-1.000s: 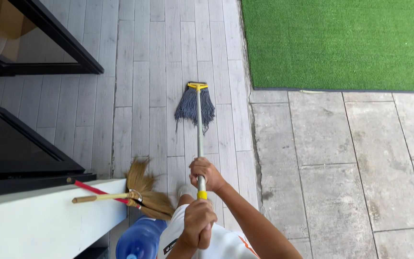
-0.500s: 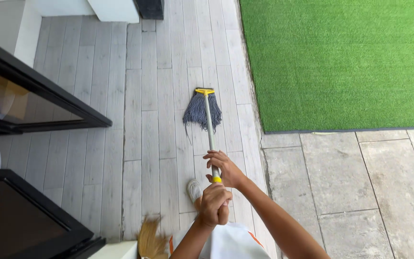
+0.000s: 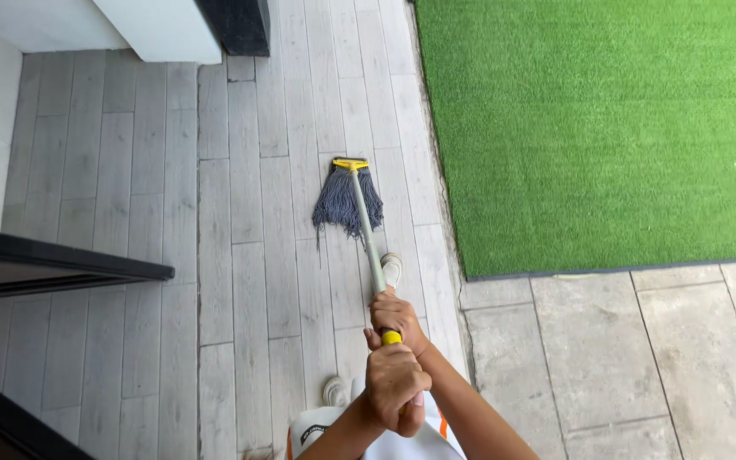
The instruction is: Mopping the tiled floor of an outdoor hotel courtyard area near a swimming pool.
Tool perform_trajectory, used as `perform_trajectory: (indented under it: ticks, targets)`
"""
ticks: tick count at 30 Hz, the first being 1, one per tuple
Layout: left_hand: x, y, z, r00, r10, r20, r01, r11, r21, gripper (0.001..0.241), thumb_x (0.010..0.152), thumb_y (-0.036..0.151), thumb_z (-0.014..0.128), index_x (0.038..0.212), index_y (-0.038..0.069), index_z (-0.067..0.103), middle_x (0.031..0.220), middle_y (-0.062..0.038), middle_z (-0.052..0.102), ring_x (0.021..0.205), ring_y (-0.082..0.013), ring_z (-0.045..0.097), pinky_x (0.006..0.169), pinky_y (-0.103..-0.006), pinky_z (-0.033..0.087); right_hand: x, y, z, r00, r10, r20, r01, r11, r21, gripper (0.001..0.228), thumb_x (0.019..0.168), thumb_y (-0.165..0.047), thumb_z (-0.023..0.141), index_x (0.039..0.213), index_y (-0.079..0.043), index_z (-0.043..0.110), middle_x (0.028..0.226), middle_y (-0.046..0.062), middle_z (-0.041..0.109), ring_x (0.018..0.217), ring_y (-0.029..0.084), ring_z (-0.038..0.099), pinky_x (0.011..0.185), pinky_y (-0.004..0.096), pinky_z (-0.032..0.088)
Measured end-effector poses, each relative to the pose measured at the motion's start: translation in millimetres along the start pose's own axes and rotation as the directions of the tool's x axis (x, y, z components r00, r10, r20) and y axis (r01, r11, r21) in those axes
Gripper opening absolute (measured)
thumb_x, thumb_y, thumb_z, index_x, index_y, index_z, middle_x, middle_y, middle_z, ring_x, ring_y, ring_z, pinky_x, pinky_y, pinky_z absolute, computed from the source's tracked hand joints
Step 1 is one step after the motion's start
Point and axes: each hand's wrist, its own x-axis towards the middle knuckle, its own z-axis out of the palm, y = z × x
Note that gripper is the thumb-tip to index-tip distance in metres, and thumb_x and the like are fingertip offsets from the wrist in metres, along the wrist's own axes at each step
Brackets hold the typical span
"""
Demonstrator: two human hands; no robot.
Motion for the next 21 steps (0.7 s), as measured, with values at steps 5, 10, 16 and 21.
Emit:
perform_trajectory:
  ticks: [5, 10, 16, 21]
  targets:
    - [62, -110, 7, 1.0, -0.025, 0.012, 0.024, 1.0, 0.019, 0.007, 0.073, 0.013, 0.048, 0.067, 0.01, 0.05, 0.052, -0.003, 0.041, 0.046, -0.0189, 0.028, 0.057, -0.0329, 0.039, 65, 115, -22, 1.0, -0.005, 0.019, 0.006, 0.999, -0.04, 0.034, 0.077, -0.011, 0.067, 0.058, -0.013, 0.039, 0.057, 0.002, 0.043, 0.06, 0.021, 0.042, 0.074, 0.032, 0.047]
    - [132, -217, 12, 0.991, -0.094, 0.092, 0.084, 0.991, 0.108, 0.008, 0.071, 0.014, 0.048, 0.067, 0.01, 0.053, 0.053, -0.003, 0.041, 0.047, -0.0191, 0.031, 0.059, -0.0329, 0.041, 150, 205, -66, 0.991, 0.083, 0.102, -0.086, 0.996, 0.025, 0.033, 0.079, -0.016, 0.071, 0.058, -0.01, 0.046, 0.066, 0.002, 0.052, 0.07, 0.021, 0.049, 0.078, 0.034, 0.048]
    - [207, -298, 11, 0.985, -0.159, 0.065, 0.146, 0.975, 0.168, 0.003, 0.07, 0.013, 0.049, 0.068, 0.011, 0.05, 0.054, -0.003, 0.043, 0.052, -0.0191, 0.037, 0.059, -0.0339, 0.041, 227, 294, -93, 0.941, 0.144, 0.305, -0.139, 0.99, -0.041, 0.03, 0.078, -0.025, 0.073, 0.058, -0.008, 0.058, 0.086, 0.004, 0.074, 0.11, 0.026, 0.07, 0.096, 0.04, 0.051]
    - [250, -350, 4, 0.981, -0.173, 0.084, 0.156, 0.971, 0.181, 0.01, 0.066, 0.011, 0.05, 0.073, 0.007, 0.055, 0.058, -0.007, 0.05, 0.052, -0.0225, 0.042, 0.063, -0.034, 0.047, 276, 346, -101, 0.973, 0.03, 0.23, -0.019, 0.999, -0.047, 0.034, 0.075, -0.021, 0.072, 0.056, -0.011, 0.046, 0.061, 0.0, 0.046, 0.068, 0.021, 0.048, 0.079, 0.033, 0.049]
